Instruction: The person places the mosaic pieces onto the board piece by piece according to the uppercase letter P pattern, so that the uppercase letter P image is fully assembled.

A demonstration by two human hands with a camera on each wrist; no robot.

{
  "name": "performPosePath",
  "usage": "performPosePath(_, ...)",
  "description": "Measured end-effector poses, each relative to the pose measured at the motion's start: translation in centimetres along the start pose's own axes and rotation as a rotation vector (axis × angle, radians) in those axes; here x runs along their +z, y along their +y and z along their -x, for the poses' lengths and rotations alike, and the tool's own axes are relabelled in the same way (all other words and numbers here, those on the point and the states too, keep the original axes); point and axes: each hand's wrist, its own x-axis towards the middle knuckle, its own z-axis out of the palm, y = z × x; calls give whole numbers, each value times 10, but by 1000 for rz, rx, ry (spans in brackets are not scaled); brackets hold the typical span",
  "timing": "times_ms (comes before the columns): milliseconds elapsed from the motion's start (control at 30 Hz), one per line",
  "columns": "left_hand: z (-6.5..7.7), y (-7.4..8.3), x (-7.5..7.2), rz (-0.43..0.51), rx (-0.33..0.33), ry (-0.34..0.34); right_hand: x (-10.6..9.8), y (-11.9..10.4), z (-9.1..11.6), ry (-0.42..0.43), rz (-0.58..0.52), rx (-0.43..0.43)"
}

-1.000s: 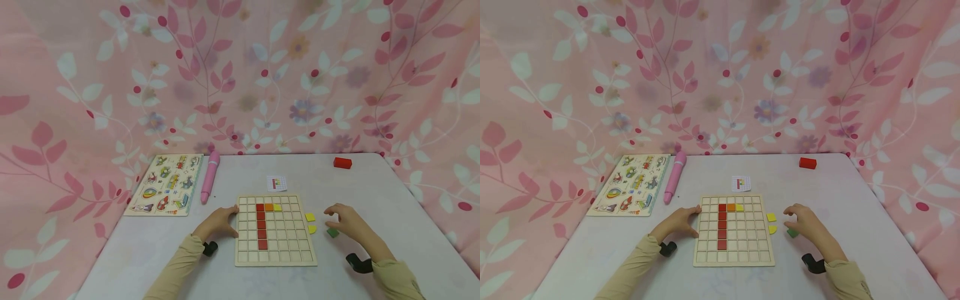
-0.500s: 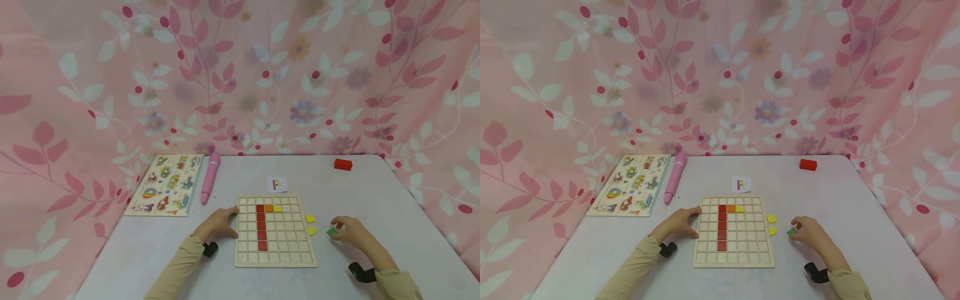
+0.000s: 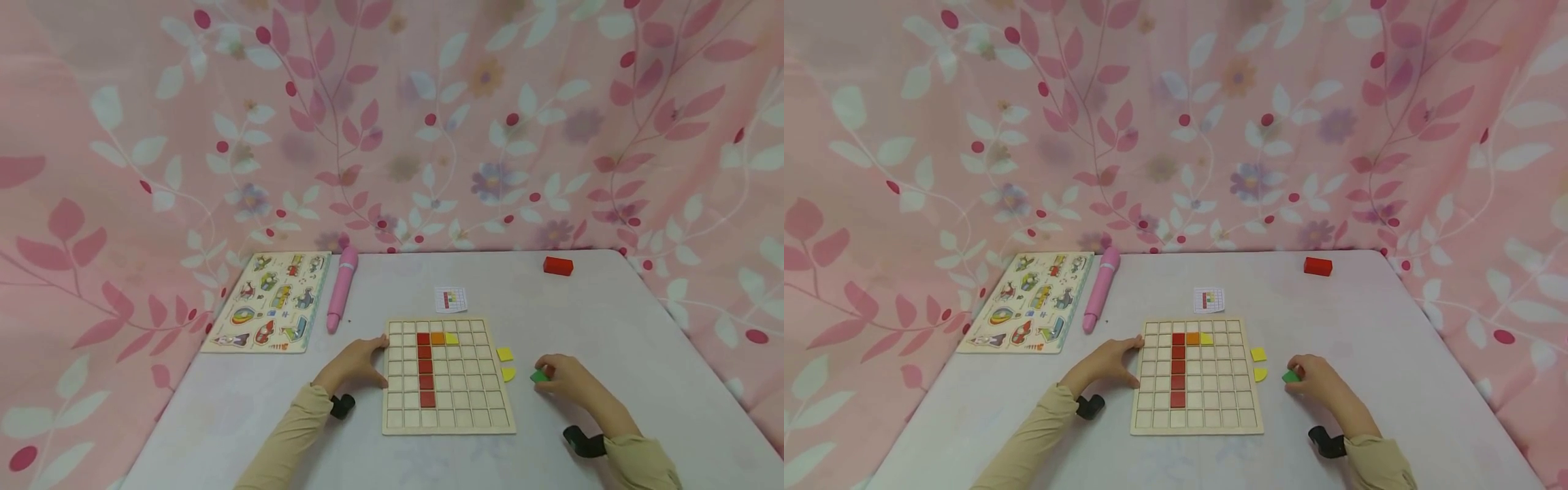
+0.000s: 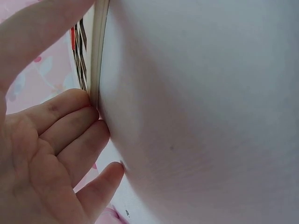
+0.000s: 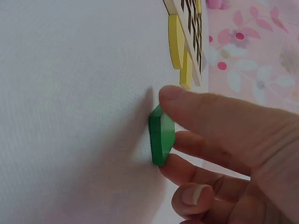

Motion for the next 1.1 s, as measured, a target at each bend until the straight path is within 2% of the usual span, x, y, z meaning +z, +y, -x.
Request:
performPosePath(267,2,1,3,44,-17,-14,-4,2,1,-60,-17,53)
performPosePath(433,3,2,2,9,-1,-2,-6,1,4,-31,-9,5)
performPosePath(533,2,1,1,-5,-1,0,-5,1,4,-18,-2,4)
performPosePath(800,2,0,2,30,-15,-17,0,1,0,-10,2,3)
performPosePath(1100,1,0,0,12,-1,-5,-2,-6,-2,32,-2,-27)
